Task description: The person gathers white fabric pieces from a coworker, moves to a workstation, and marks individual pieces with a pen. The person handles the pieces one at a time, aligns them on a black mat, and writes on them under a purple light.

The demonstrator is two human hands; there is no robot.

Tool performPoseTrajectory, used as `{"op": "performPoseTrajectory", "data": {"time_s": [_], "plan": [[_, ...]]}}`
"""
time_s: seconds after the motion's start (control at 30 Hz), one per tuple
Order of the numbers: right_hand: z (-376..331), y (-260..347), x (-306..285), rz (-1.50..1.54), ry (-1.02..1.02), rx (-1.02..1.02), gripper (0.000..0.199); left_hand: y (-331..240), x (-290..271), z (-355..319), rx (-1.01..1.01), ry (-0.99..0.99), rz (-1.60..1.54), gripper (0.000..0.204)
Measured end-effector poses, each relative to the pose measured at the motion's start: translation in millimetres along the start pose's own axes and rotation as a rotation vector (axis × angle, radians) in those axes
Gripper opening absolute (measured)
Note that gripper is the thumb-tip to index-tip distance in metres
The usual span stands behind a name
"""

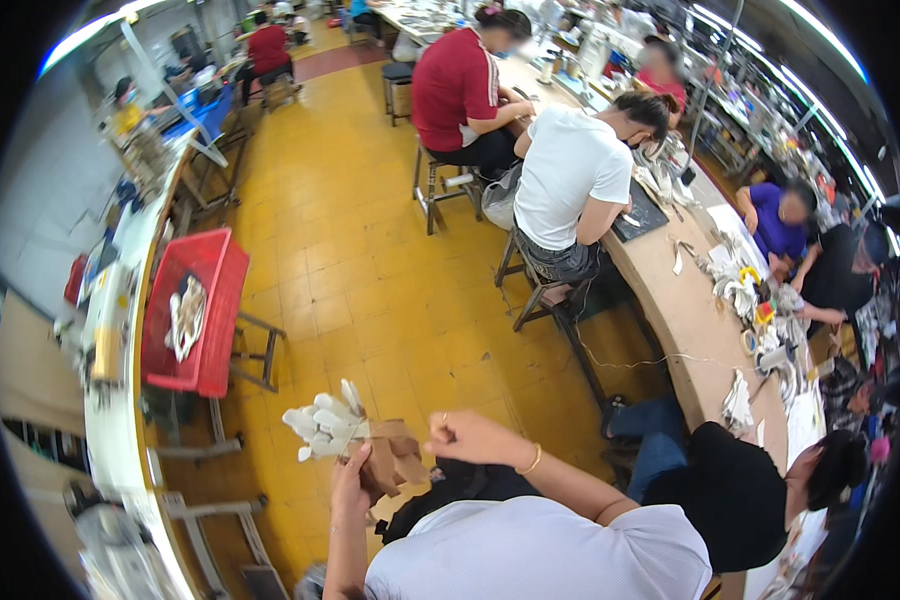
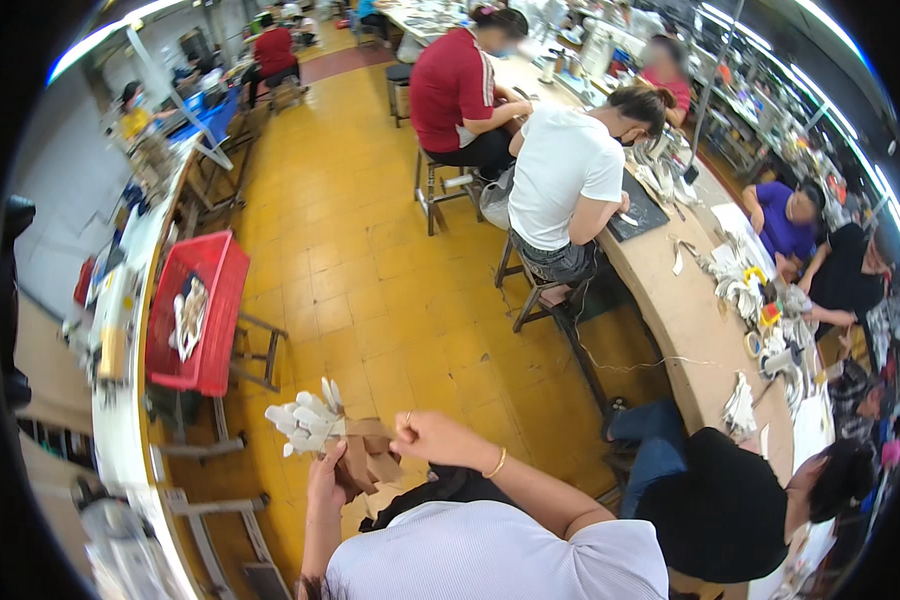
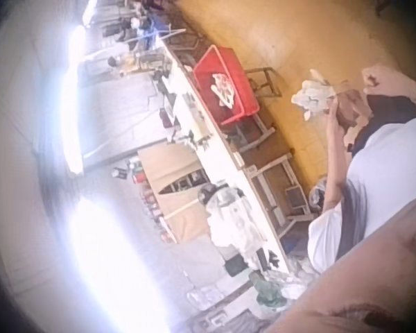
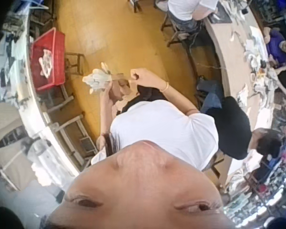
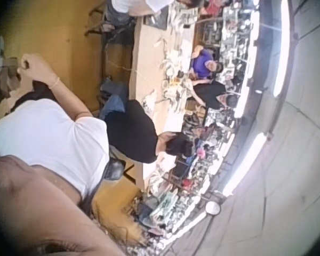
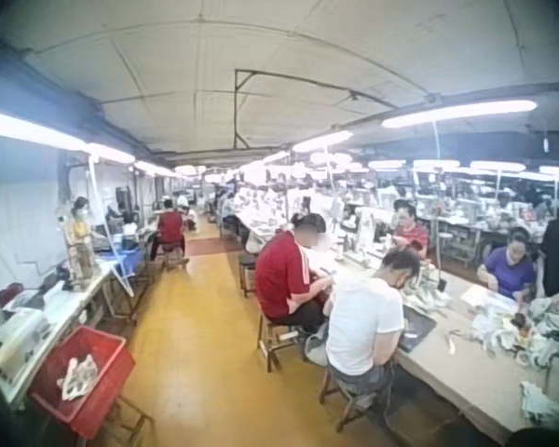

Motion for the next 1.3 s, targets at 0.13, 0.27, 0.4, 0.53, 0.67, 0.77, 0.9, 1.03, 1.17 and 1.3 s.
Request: {"op": "performPoseTrajectory", "data": {"time_s": [0.13,0.27,0.4,0.53,0.67,0.77,0.9,1.03,1.17,1.3], "plan": [[119,-52,-87,-0.008,-0.268,0.101,0.038,-70,89,143,-0.041,0.176,0.095,0.040],[241,-101,-153,0.013,-0.385,0.251,0.038,-130,156,264,-0.062,0.173,0.086,0.039],[410,-73,-208,-0.073,-0.325,0.100,0.037,-232,191,357,-0.056,0.066,0.001,0.044],[578,-50,-234,-0.021,-0.228,-0.052,0.034,-343,201,449,-0.006,0.050,-0.076,0.045],[722,-60,-269,-0.043,-0.199,-0.109,0.028,-427,201,569,0.049,-0.026,-0.144,0.046],[816,-86,-280,0.058,-0.148,0.034,0.023,-486,209,648,0.065,-0.086,-0.054,0.046],[908,-117,-356,0.098,-0.246,0.155,0.016,-549,332,766,-0.046,0.080,0.105,0.047],[980,-168,-455,0.121,-0.525,0.209,0.018,-588,463,890,-0.210,0.197,0.280,0.046],[1054,-244,-532,0.070,-0.653,0.359,0.031,-595,562,1001,-0.334,0.311,0.299,0.046],[1153,-288,-631,-0.006,-0.697,0.342,0.038,-606,647,1110,-0.375,0.334,0.242,0.049]]}}
Point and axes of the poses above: each hand's wrist, its own z-axis towards the middle knuckle, its own x-axis out of the palm, y = z × x, the point moved 9 cm from there along z, towards the middle knuckle, and after that the axes turned 13 degrees about -z, right-handed, at the moved point
